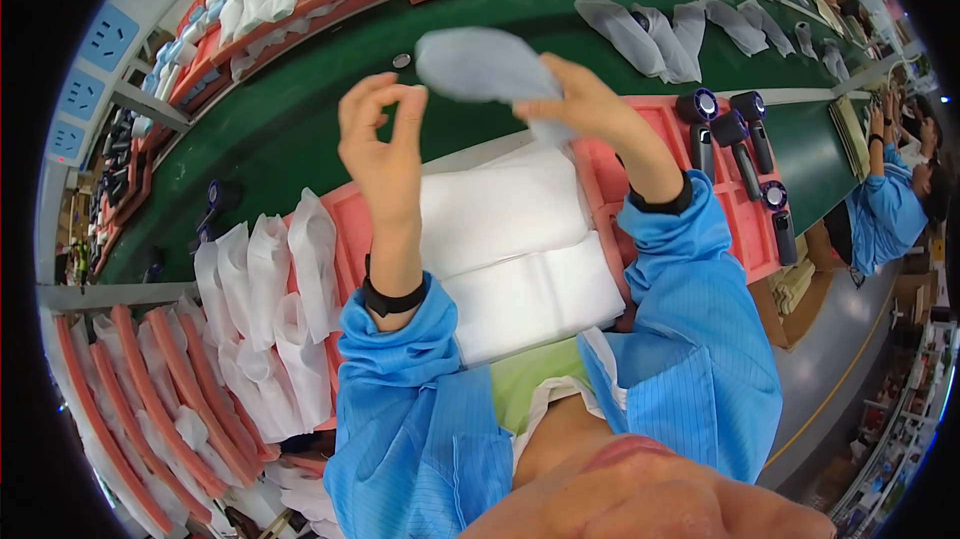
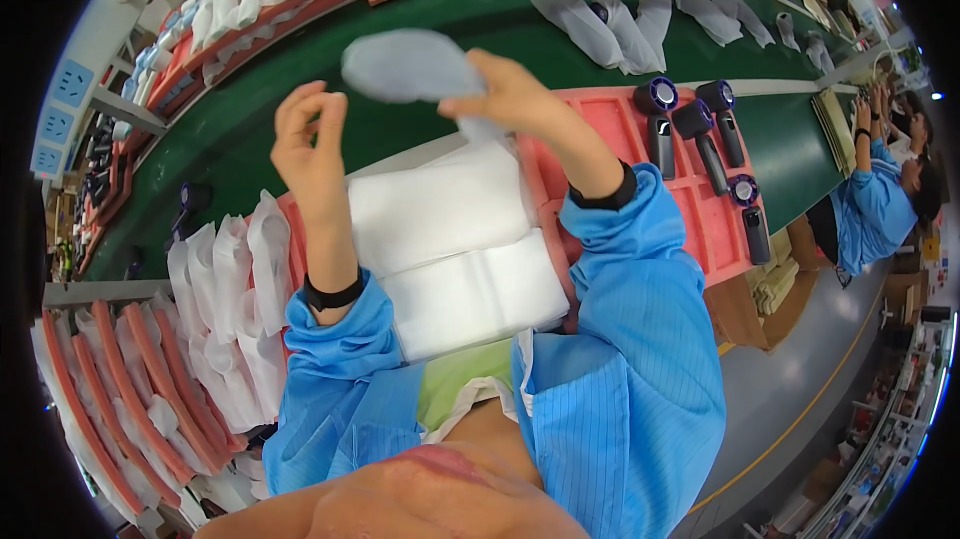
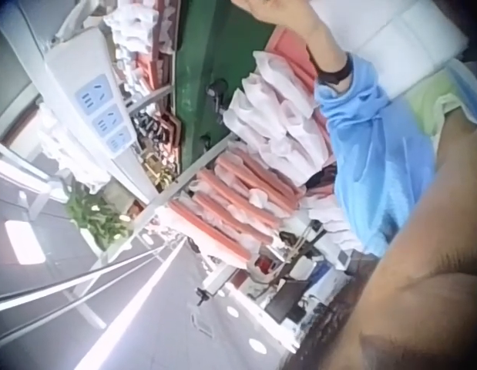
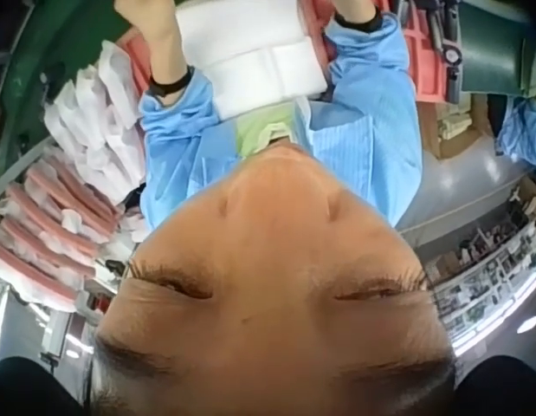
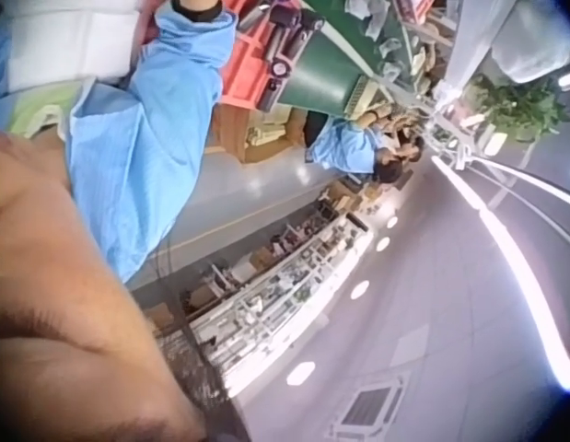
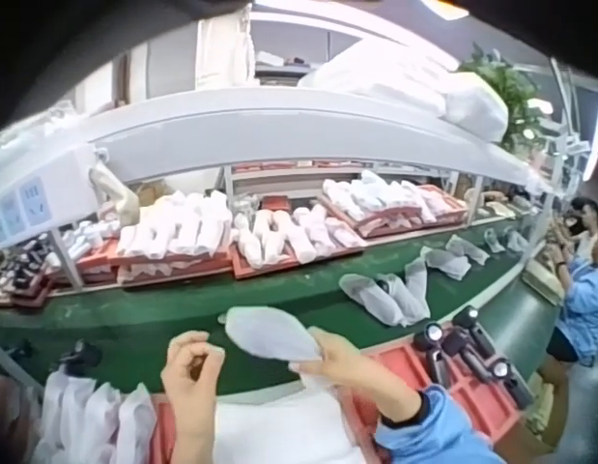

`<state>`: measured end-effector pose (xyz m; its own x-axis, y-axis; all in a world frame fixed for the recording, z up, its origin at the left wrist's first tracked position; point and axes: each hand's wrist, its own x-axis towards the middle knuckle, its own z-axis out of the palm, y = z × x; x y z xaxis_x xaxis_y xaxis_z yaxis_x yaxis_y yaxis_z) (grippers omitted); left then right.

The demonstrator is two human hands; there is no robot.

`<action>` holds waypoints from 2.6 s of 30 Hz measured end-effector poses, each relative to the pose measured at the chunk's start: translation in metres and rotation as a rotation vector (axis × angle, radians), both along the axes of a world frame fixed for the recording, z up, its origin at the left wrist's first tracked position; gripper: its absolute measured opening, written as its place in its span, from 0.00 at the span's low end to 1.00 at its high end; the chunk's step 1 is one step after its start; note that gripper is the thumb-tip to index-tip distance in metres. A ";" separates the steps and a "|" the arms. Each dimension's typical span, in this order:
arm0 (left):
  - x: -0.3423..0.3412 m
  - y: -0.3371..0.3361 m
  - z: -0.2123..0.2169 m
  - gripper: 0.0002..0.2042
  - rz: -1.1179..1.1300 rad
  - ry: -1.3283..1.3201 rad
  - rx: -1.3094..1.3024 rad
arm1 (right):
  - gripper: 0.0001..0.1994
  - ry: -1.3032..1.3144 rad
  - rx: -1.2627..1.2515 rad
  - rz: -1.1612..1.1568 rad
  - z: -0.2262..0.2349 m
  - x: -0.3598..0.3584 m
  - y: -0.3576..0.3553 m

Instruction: Assembling hair dryer components and wrapping them in protective plastic film at a factory workstation.

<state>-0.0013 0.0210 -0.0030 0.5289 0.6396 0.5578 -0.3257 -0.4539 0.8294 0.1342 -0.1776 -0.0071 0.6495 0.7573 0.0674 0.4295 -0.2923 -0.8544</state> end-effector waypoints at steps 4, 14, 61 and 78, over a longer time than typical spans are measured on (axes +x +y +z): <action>0.006 -0.038 -0.007 0.06 -0.358 0.146 0.154 | 0.22 -0.578 -0.557 -0.521 -0.053 0.056 -0.006; 0.001 -0.073 -0.067 0.15 -0.716 0.688 0.666 | 0.23 -0.930 -0.436 -0.501 -0.081 0.094 -0.025; 0.005 -0.076 -0.020 0.22 -0.355 0.170 -0.049 | 0.25 -0.775 0.347 -0.330 0.039 -0.025 -0.012; -0.007 -0.071 -0.072 0.08 -0.483 0.733 0.519 | 0.31 -0.165 0.704 0.011 0.042 0.024 -0.061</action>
<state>-0.0082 -0.0499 -0.0751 0.9893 0.0393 0.1408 -0.0601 -0.7688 0.6367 0.1586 -0.2388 0.0348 0.5812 0.5051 0.6380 0.5688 0.3085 -0.7624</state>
